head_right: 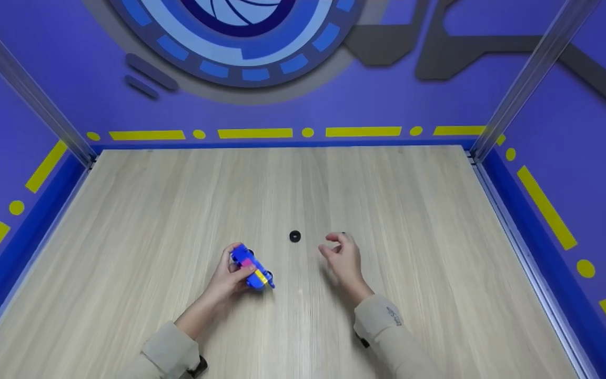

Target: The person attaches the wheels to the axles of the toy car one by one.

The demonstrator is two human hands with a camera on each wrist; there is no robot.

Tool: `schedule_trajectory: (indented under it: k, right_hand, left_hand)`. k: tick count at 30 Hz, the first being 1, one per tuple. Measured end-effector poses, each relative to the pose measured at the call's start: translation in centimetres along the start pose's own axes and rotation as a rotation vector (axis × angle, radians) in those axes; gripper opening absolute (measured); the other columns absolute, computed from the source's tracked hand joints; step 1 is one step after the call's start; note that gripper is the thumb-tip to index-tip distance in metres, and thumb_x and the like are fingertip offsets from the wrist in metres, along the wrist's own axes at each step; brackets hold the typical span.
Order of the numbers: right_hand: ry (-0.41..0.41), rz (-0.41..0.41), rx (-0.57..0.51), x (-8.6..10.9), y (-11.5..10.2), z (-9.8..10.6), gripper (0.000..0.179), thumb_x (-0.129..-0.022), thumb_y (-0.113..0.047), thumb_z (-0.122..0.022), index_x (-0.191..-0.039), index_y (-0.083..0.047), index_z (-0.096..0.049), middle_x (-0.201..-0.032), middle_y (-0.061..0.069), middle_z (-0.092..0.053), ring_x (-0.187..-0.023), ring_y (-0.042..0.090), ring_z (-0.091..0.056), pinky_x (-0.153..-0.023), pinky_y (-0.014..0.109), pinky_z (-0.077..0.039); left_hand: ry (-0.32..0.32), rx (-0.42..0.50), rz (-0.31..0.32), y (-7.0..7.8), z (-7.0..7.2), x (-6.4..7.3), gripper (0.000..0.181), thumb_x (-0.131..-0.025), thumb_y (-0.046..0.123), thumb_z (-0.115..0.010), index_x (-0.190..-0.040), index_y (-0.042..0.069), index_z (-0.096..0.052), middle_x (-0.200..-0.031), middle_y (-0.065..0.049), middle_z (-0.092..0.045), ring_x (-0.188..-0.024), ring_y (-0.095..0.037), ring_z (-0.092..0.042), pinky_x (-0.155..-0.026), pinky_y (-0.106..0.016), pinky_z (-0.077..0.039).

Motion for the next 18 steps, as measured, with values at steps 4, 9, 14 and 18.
schedule_trajectory:
  k: [4, 9, 14, 18]
  right_hand:
    - [0.007, -0.025, 0.042, -1.1, 0.5, 0.6, 0.034, -0.082, -0.015, -0.06, -0.11, 0.002, -0.052, -0.107, 0.011, -0.048, -0.079, 0.013, -0.047, -0.062, 0.02, -0.043]
    - [0.008, -0.05, 0.102, -2.2, 0.9, 1.1, 0.037, -0.082, -0.016, -0.059, -0.114, 0.001, -0.05, -0.113, 0.012, -0.045, -0.082, 0.016, -0.045, -0.06, 0.019, -0.042]
    - [-0.018, -0.089, 0.118, -2.9, 1.4, 1.3, 0.04, -0.083, -0.014, -0.058, -0.119, 0.0, -0.047, -0.119, 0.015, -0.041, -0.096, 0.024, -0.047, -0.065, 0.023, -0.046]
    - [-0.033, -0.085, 0.154, -3.4, 2.0, 1.5, 0.043, -0.083, -0.014, -0.057, -0.121, 0.001, -0.045, -0.123, 0.019, -0.039, -0.113, 0.032, -0.043, -0.086, 0.037, -0.043]
  left_hand:
    - [-0.006, 0.013, -0.004, 0.0, 0.0, 0.0, 0.071, -0.081, 0.015, -0.059, -0.137, 0.018, -0.016, -0.134, -0.025, -0.03, -0.111, -0.038, -0.047, -0.082, -0.04, -0.049]
    - [-0.008, 0.011, -0.009, 0.1, 0.0, 0.1, 0.07, -0.082, 0.014, -0.059, -0.138, 0.017, -0.016, -0.134, -0.026, -0.03, -0.111, -0.039, -0.047, -0.083, -0.042, -0.048]
    - [-0.009, -0.009, 0.007, 0.3, 0.0, 0.2, 0.07, -0.082, 0.015, -0.059, -0.138, 0.019, -0.017, -0.135, -0.025, -0.029, -0.112, -0.038, -0.046, -0.083, -0.041, -0.048]
    - [-0.016, -0.003, 0.01, 0.5, -0.1, 0.3, 0.07, -0.082, 0.013, -0.059, -0.138, 0.019, -0.018, -0.135, -0.025, -0.029, -0.111, -0.038, -0.047, -0.083, -0.042, -0.048]
Point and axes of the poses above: each hand's wrist, its own x-axis away from the middle knuckle, its own z-axis out of the back of the hand, y = z × x, the point moved 1 cm from there along -x, towards the middle knuckle
